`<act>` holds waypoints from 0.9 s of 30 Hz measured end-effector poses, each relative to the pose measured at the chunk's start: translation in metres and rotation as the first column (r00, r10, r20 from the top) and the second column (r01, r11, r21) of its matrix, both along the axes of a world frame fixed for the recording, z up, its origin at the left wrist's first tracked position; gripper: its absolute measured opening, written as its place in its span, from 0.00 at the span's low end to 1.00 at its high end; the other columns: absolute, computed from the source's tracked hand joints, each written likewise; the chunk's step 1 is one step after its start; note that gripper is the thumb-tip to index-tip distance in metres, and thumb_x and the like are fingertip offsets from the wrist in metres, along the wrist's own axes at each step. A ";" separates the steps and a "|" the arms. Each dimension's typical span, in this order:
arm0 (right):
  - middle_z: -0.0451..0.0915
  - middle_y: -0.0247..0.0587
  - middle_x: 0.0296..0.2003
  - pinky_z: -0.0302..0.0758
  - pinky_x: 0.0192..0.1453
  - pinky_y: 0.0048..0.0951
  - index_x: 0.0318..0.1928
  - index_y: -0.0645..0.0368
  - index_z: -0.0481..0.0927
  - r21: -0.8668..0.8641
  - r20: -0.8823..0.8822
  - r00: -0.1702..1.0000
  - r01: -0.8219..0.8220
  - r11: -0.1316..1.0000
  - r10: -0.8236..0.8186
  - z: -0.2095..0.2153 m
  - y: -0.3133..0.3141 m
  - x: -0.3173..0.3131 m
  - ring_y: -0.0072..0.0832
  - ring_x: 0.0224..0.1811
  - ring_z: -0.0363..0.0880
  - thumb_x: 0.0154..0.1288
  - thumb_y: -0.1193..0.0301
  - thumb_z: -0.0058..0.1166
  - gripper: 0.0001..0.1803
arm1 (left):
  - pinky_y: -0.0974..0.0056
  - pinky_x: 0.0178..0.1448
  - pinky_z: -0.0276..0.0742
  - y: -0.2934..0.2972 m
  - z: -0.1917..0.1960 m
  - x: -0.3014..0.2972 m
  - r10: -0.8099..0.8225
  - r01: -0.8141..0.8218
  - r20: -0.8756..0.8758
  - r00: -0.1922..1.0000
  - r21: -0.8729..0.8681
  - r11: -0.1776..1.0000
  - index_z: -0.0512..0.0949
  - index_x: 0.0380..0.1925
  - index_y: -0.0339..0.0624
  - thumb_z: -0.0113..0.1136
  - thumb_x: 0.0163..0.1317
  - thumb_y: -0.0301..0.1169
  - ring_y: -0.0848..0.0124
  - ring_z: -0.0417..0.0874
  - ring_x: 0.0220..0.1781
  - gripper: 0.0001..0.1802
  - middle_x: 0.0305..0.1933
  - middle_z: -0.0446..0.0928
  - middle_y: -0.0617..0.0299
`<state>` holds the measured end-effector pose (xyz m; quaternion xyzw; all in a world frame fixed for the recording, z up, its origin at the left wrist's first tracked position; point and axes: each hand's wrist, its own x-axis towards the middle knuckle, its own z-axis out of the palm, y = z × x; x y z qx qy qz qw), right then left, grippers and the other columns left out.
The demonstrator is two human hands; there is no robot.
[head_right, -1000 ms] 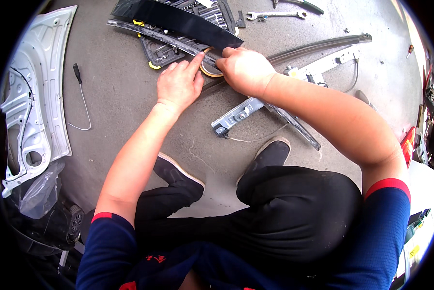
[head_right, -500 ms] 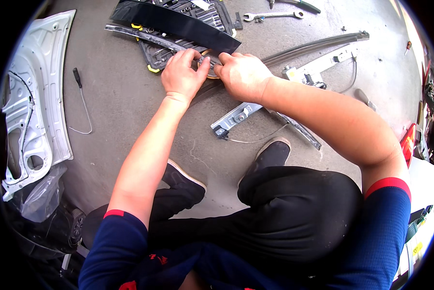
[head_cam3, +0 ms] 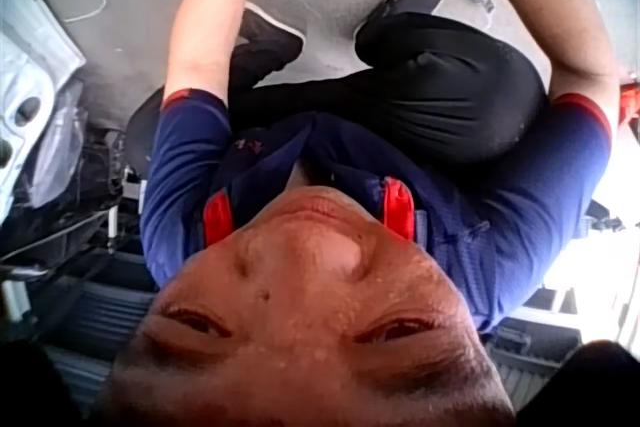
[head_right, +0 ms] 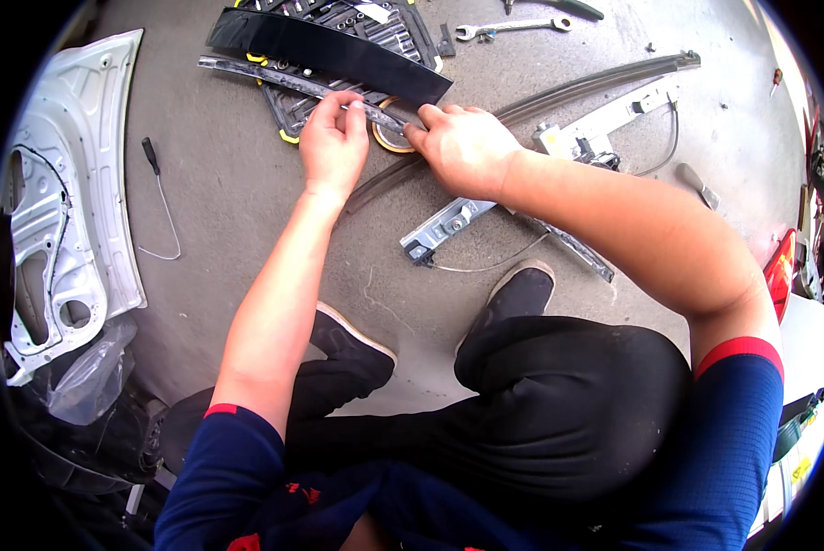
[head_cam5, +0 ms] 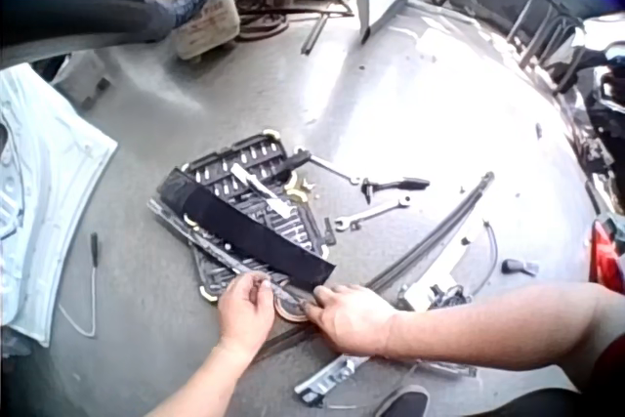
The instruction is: The person sits on the floor and assembles a car door weatherstrip. They manipulate a small black plastic clip, insert it into a metal channel, and then attach a long black rubber seal to the metal frame. The person works with their hands to align and press the components together.
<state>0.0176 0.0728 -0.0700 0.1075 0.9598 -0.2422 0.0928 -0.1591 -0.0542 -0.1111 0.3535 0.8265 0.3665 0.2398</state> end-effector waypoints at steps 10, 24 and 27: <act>0.78 0.52 0.53 0.79 0.62 0.45 0.71 0.60 0.74 -0.164 -0.041 0.998 0.037 0.986 -0.044 -0.006 0.006 0.016 0.49 0.55 0.82 0.62 0.75 0.56 0.33 | 0.56 0.47 0.84 -0.021 0.020 -0.006 -0.642 0.594 -0.440 0.628 -0.261 0.761 0.83 0.61 0.59 0.66 0.59 0.30 0.61 0.81 0.44 0.27 0.40 0.77 0.64; 0.78 0.51 0.50 0.80 0.59 0.43 0.65 0.58 0.78 -0.275 -0.103 0.992 0.046 0.960 -0.077 -0.005 0.015 0.030 0.50 0.54 0.81 0.61 0.77 0.58 0.28 | 0.55 0.49 0.82 -0.025 0.011 0.002 -0.571 0.551 -0.383 0.727 -0.172 0.817 0.82 0.62 0.57 0.65 0.62 0.30 0.58 0.81 0.43 0.26 0.38 0.77 0.60; 0.78 0.49 0.51 0.80 0.60 0.42 0.65 0.57 0.79 -0.159 -0.049 0.998 0.019 0.987 -0.027 -0.003 0.014 0.030 0.47 0.55 0.81 0.61 0.75 0.58 0.28 | 0.54 0.50 0.82 -0.025 0.010 0.004 -0.513 0.512 -0.301 0.804 -0.089 0.854 0.83 0.61 0.56 0.64 0.63 0.29 0.57 0.82 0.44 0.24 0.38 0.78 0.59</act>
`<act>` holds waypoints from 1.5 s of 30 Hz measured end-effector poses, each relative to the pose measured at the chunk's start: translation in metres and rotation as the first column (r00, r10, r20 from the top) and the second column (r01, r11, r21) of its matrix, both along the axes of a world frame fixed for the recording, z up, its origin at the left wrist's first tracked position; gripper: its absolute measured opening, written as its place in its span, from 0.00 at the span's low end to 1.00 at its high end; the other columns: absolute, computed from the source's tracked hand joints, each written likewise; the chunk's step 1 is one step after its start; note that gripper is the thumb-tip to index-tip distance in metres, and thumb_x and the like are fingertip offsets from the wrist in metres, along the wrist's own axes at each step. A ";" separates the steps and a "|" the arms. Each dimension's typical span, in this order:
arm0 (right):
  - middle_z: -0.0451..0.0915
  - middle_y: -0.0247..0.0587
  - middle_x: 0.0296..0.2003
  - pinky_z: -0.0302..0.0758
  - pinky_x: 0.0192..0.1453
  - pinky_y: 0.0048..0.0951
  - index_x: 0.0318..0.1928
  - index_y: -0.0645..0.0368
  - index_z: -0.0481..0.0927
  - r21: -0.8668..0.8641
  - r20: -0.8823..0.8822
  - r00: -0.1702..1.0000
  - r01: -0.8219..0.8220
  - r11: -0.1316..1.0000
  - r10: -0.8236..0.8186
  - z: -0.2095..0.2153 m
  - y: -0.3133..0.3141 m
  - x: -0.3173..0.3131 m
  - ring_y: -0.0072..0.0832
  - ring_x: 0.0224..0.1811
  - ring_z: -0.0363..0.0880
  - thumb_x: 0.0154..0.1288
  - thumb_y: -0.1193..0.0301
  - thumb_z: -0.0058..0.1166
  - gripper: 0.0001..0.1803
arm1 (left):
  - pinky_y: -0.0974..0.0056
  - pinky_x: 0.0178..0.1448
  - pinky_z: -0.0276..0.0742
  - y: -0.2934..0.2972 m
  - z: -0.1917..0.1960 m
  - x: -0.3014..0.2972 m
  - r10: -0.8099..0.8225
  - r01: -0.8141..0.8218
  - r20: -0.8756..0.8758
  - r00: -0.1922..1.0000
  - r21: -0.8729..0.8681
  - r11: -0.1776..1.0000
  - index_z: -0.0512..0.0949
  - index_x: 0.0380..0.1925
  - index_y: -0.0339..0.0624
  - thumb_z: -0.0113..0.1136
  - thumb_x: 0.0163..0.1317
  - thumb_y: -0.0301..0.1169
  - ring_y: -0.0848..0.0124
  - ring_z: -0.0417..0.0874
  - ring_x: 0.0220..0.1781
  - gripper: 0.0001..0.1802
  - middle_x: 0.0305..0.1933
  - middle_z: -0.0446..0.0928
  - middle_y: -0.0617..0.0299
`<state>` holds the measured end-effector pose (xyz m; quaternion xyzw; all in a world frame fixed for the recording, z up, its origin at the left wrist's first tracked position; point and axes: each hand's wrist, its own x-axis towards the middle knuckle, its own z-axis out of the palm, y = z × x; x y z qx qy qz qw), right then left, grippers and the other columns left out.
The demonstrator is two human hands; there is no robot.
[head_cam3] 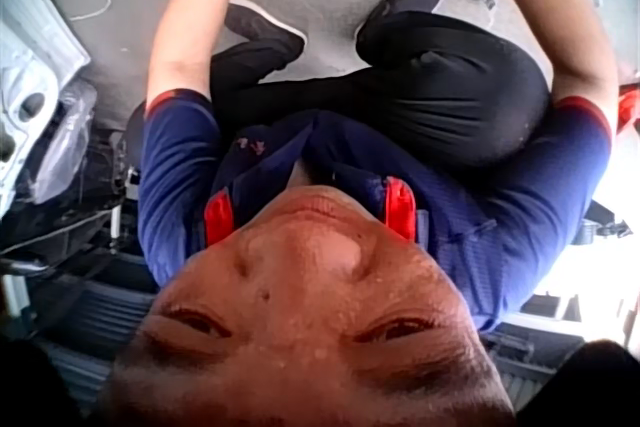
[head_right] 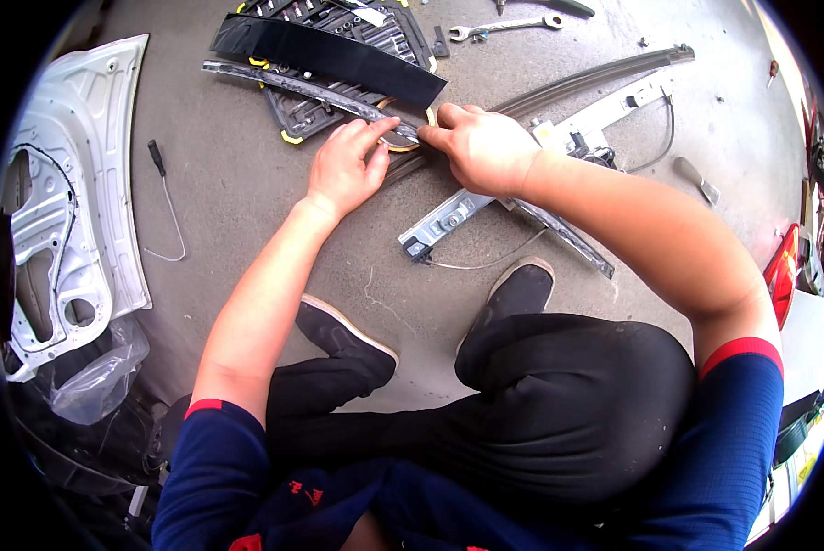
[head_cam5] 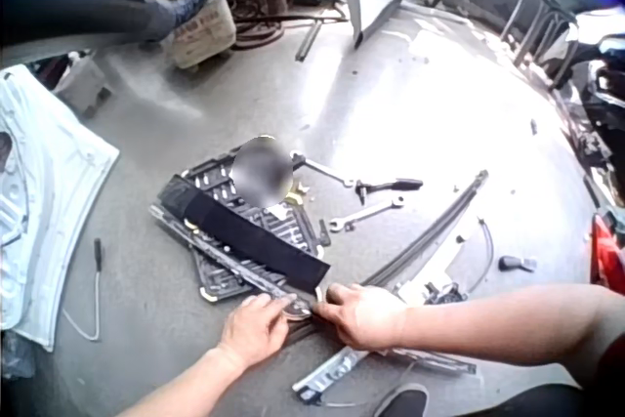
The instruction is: The person sits on the floor and assembles a car door weatherstrip. They manipulate a small black plastic clip, insert it into a metal channel, and then attach a long black rubber seal to the metal frame. The person works with their hands to align and press the components together.
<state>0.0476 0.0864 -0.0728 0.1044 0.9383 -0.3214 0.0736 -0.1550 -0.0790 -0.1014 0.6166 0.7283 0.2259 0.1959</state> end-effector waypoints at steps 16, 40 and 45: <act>0.78 0.44 0.57 0.80 0.59 0.36 0.67 0.62 0.77 0.346 0.054 0.987 -0.158 0.925 0.148 0.006 -0.011 0.002 0.37 0.55 0.81 0.70 0.68 0.51 0.26 | 0.58 0.49 0.83 0.004 -0.008 0.000 0.286 -0.288 0.346 0.894 -0.045 0.956 0.84 0.58 0.47 0.62 0.66 0.27 0.58 0.85 0.40 0.20 0.41 0.81 0.56; 0.79 0.40 0.52 0.79 0.58 0.35 0.68 0.63 0.75 0.403 0.113 0.985 -0.165 0.900 0.130 0.007 -0.023 -0.001 0.34 0.53 0.82 0.67 0.69 0.53 0.29 | 0.55 0.45 0.84 0.004 0.006 0.017 -0.082 0.089 -0.218 0.972 0.023 0.996 0.84 0.55 0.55 0.66 0.58 0.30 0.60 0.83 0.42 0.22 0.38 0.77 0.62; 0.80 0.40 0.52 0.80 0.60 0.36 0.66 0.63 0.76 0.332 0.104 0.990 -0.129 0.934 0.100 0.010 -0.020 0.003 0.35 0.55 0.82 0.65 0.69 0.54 0.28 | 0.55 0.45 0.84 0.008 0.012 0.023 -0.122 0.126 -0.187 0.975 0.009 0.992 0.84 0.56 0.56 0.67 0.58 0.30 0.59 0.83 0.42 0.23 0.38 0.76 0.62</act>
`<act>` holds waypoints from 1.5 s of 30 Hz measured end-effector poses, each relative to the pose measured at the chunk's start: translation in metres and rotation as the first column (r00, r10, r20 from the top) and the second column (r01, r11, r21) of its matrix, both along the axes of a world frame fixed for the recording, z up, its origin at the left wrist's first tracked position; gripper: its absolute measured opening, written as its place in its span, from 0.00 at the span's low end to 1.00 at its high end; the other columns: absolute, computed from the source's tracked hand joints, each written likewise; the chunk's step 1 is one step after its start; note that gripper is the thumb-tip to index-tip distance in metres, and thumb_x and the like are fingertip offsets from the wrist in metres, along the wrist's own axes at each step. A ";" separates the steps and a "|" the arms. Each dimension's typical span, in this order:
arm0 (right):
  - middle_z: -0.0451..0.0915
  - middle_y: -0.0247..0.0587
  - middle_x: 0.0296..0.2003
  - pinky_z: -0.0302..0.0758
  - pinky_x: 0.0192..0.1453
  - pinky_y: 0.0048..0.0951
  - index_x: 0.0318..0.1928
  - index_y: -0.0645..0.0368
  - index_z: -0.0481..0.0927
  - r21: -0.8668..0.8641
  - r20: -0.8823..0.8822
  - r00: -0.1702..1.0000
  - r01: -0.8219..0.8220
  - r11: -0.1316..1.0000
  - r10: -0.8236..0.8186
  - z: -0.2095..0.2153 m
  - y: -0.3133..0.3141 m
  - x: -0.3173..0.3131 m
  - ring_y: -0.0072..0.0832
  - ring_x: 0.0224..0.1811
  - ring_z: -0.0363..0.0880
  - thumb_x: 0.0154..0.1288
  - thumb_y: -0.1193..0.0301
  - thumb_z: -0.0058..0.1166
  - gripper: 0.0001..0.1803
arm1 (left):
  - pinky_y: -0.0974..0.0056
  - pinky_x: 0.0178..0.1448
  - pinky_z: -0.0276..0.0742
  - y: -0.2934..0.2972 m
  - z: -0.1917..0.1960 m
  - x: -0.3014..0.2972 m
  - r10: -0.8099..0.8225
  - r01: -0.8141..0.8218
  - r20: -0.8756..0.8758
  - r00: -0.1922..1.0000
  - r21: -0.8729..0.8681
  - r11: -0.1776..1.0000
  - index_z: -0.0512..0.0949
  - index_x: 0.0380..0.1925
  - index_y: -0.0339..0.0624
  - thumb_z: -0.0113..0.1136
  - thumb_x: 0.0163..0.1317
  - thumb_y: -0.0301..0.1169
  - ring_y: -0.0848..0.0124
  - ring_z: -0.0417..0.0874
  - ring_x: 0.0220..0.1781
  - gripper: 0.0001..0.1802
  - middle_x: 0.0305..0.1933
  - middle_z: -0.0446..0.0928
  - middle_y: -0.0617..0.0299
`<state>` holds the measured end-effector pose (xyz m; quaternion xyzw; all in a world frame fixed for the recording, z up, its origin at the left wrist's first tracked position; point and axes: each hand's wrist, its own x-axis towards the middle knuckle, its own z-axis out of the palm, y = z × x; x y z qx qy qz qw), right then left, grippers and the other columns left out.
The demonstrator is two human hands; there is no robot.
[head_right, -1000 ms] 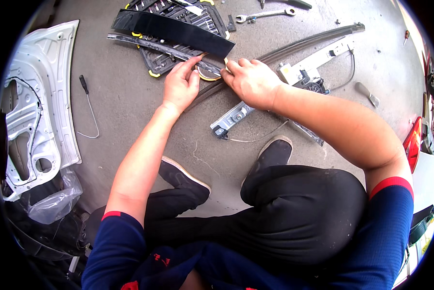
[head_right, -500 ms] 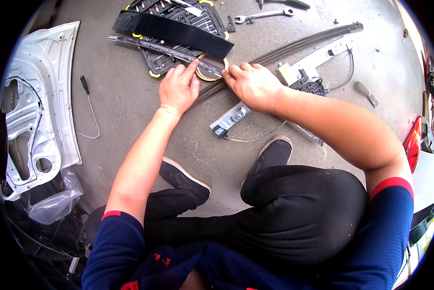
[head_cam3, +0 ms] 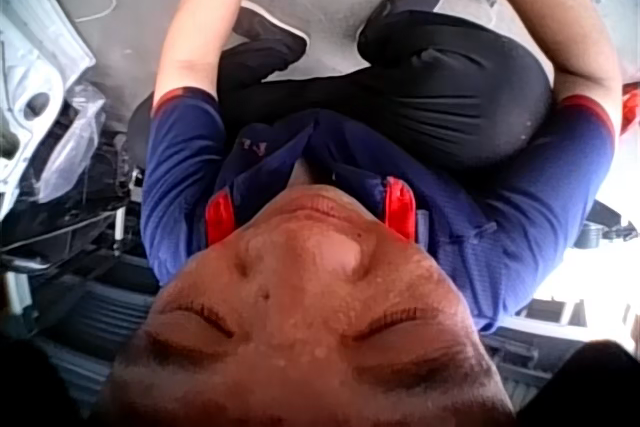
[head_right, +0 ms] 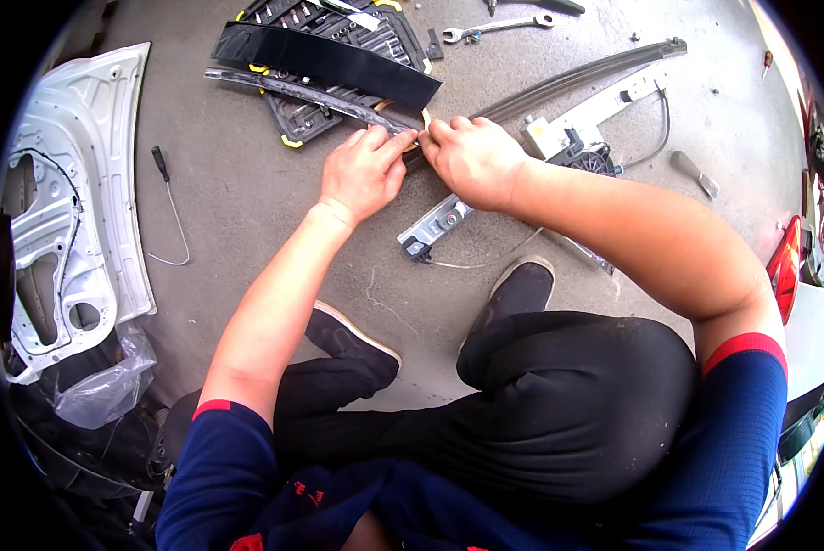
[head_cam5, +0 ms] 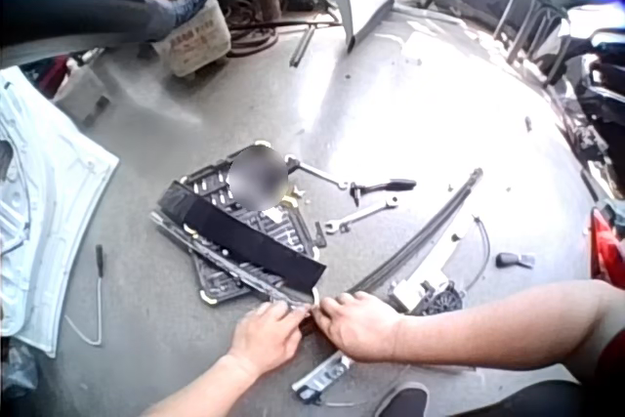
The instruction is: The person sits on the floor and assembles a car door weatherstrip. They manipulate a small black plastic clip, insert it into a metal channel, and then attach a long black rubber seal to the metal frame. The person works with their hands to align and press the components together.
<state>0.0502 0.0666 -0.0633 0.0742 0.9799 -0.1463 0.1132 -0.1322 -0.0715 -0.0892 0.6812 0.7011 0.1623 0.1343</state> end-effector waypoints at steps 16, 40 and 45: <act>0.86 0.54 0.47 0.80 0.62 0.44 0.70 0.66 0.71 -0.644 0.151 0.798 0.527 0.554 -0.583 0.006 0.024 -0.007 0.50 0.54 0.85 0.63 0.71 0.58 0.34 | 0.57 0.46 0.83 0.003 0.003 -0.016 -0.187 0.183 -0.167 0.968 -0.037 0.982 0.82 0.59 0.57 0.70 0.55 0.34 0.64 0.82 0.44 0.28 0.41 0.75 0.64; 0.84 0.59 0.31 0.80 0.46 0.57 0.59 0.59 0.67 -0.528 -0.063 0.876 0.377 0.761 -0.477 -0.042 0.009 -0.034 0.60 0.38 0.85 0.65 0.75 0.54 0.22 | 0.58 0.47 0.85 -0.004 -0.009 -0.003 0.142 -0.118 0.199 0.970 -0.127 0.985 0.85 0.56 0.52 0.63 0.65 0.30 0.63 0.86 0.41 0.19 0.41 0.80 0.60; 0.84 0.59 0.32 0.81 0.46 0.55 0.60 0.60 0.68 -0.557 -0.061 0.874 0.372 0.743 -0.483 -0.044 0.010 -0.032 0.59 0.38 0.86 0.64 0.77 0.54 0.23 | 0.67 0.44 0.82 -0.004 -0.017 -0.005 0.375 -0.285 0.529 0.761 -0.247 0.926 0.84 0.56 0.44 0.59 0.68 0.23 0.73 0.84 0.35 0.17 0.45 0.82 0.58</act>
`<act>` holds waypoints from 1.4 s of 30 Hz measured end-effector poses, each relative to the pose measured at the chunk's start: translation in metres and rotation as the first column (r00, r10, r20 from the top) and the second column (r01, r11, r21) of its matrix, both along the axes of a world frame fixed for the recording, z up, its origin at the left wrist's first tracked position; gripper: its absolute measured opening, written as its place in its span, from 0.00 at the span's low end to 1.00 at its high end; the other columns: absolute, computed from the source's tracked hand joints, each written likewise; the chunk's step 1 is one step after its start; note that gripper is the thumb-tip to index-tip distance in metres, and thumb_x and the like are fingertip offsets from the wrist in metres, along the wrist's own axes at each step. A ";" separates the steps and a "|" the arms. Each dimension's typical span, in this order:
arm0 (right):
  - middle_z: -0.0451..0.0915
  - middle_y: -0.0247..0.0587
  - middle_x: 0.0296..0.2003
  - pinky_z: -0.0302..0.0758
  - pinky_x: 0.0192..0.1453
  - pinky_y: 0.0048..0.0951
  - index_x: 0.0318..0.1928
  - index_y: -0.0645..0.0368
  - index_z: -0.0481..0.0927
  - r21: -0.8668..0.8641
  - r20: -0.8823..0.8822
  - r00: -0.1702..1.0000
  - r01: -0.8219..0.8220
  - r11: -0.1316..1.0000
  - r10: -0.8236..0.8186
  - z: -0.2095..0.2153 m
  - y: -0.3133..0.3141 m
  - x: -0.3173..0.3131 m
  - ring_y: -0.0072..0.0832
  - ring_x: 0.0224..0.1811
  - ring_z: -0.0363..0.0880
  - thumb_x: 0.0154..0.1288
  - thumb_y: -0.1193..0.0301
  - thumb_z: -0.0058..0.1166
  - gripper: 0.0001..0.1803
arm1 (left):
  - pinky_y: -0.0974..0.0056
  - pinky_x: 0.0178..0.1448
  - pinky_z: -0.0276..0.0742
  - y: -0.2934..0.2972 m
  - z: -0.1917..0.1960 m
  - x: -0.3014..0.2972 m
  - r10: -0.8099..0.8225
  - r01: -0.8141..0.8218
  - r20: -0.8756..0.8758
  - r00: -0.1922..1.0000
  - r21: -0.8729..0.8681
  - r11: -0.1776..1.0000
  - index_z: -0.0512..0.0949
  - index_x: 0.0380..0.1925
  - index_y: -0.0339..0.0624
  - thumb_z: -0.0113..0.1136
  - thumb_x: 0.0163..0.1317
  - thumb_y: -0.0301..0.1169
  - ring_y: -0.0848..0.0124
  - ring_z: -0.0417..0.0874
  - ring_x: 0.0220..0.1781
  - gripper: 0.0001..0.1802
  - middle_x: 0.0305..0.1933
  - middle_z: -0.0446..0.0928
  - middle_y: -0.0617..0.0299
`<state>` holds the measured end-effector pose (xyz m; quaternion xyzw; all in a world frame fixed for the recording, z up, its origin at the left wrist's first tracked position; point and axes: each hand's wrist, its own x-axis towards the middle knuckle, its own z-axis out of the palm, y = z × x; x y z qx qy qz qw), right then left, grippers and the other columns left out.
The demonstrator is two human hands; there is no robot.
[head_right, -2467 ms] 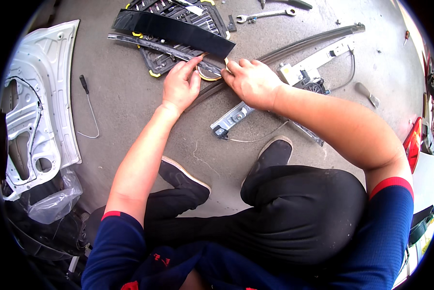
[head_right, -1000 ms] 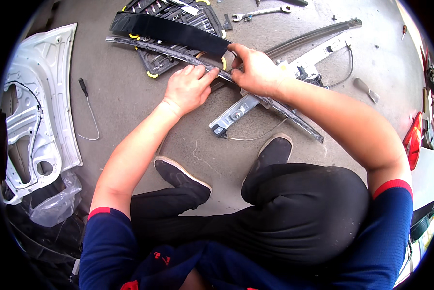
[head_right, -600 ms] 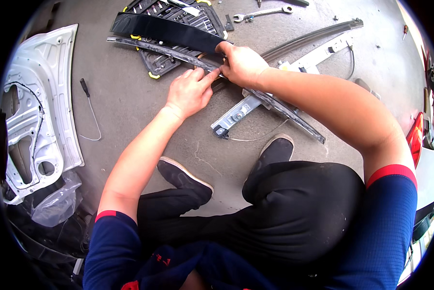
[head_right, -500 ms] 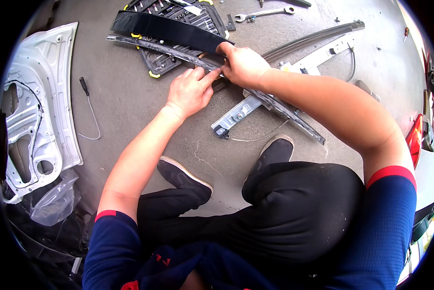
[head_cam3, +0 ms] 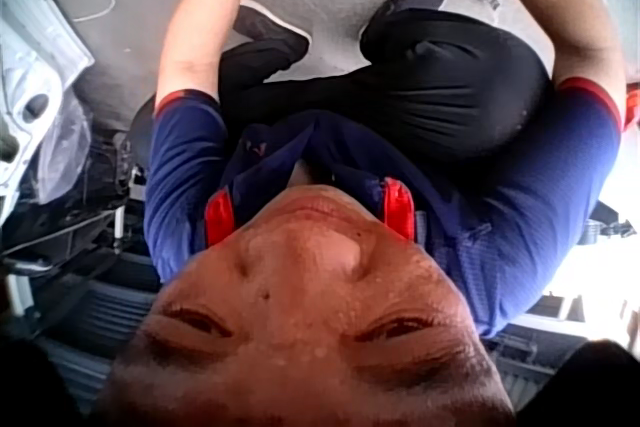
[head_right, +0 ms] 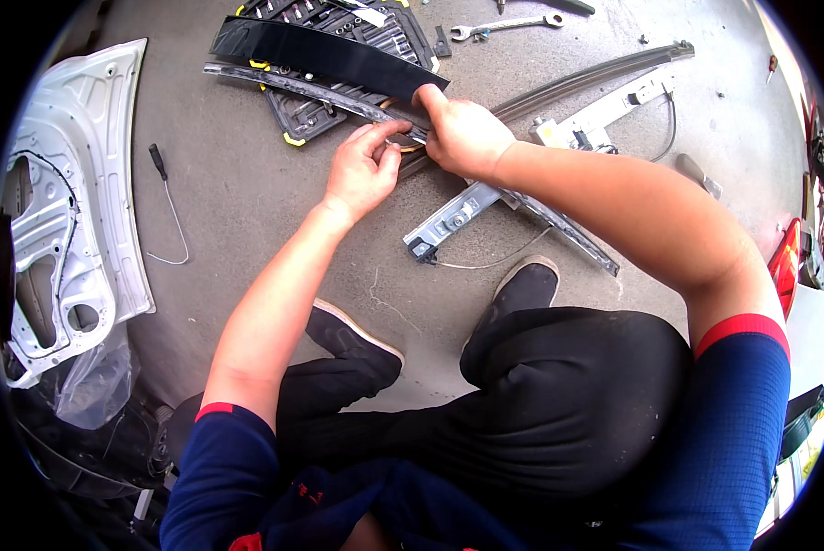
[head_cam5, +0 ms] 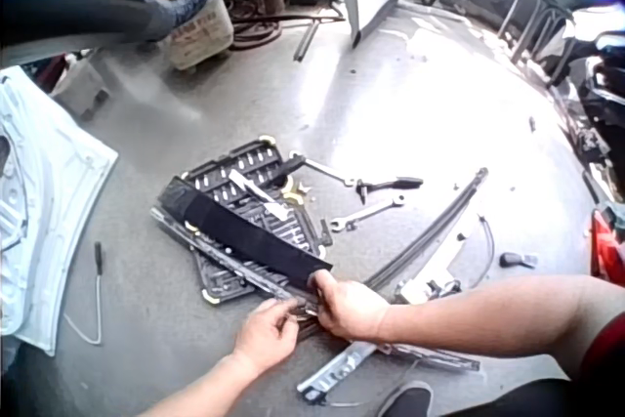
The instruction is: The person sits on the floor and assembles a car door weatherstrip. They manipulate a small black plastic clip, insert it into a metal channel, and then attach a long black rubber seal to the metal frame. The person works with their hands to align and press the components together.
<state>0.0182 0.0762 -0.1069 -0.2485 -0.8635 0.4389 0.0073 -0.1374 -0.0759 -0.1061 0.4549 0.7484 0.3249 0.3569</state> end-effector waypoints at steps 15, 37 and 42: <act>0.84 0.40 0.56 0.84 0.54 0.28 0.76 0.53 0.68 -0.727 0.113 0.980 0.196 0.658 -0.166 0.049 0.048 0.032 0.24 0.51 0.84 0.67 0.81 0.51 0.35 | 0.74 0.35 0.70 0.005 0.017 -0.003 0.149 -0.167 0.316 0.937 0.031 0.985 0.85 0.55 0.40 0.58 0.74 0.24 0.86 0.71 0.30 0.13 0.30 0.75 0.76; 0.82 0.48 0.64 0.85 0.58 0.36 0.84 0.61 0.48 -0.873 0.010 0.998 0.042 0.486 -0.068 0.119 0.057 0.024 0.30 0.61 0.82 0.72 0.72 0.53 0.45 | 0.65 0.39 0.69 0.064 0.091 -0.005 0.229 -0.356 0.891 0.392 -0.083 0.931 0.79 0.41 0.42 0.60 0.74 0.31 0.78 0.66 0.29 0.05 0.27 0.65 0.72; 0.84 0.43 0.61 0.79 0.61 0.28 0.74 0.65 0.70 -0.680 -0.070 0.991 0.034 0.732 -0.111 0.104 0.059 0.031 0.24 0.59 0.82 0.74 0.64 0.59 0.33 | 0.65 0.39 0.68 0.071 0.098 -0.001 0.149 -0.316 0.933 0.328 -0.040 0.948 0.80 0.43 0.43 0.59 0.74 0.32 0.78 0.66 0.29 0.06 0.27 0.65 0.72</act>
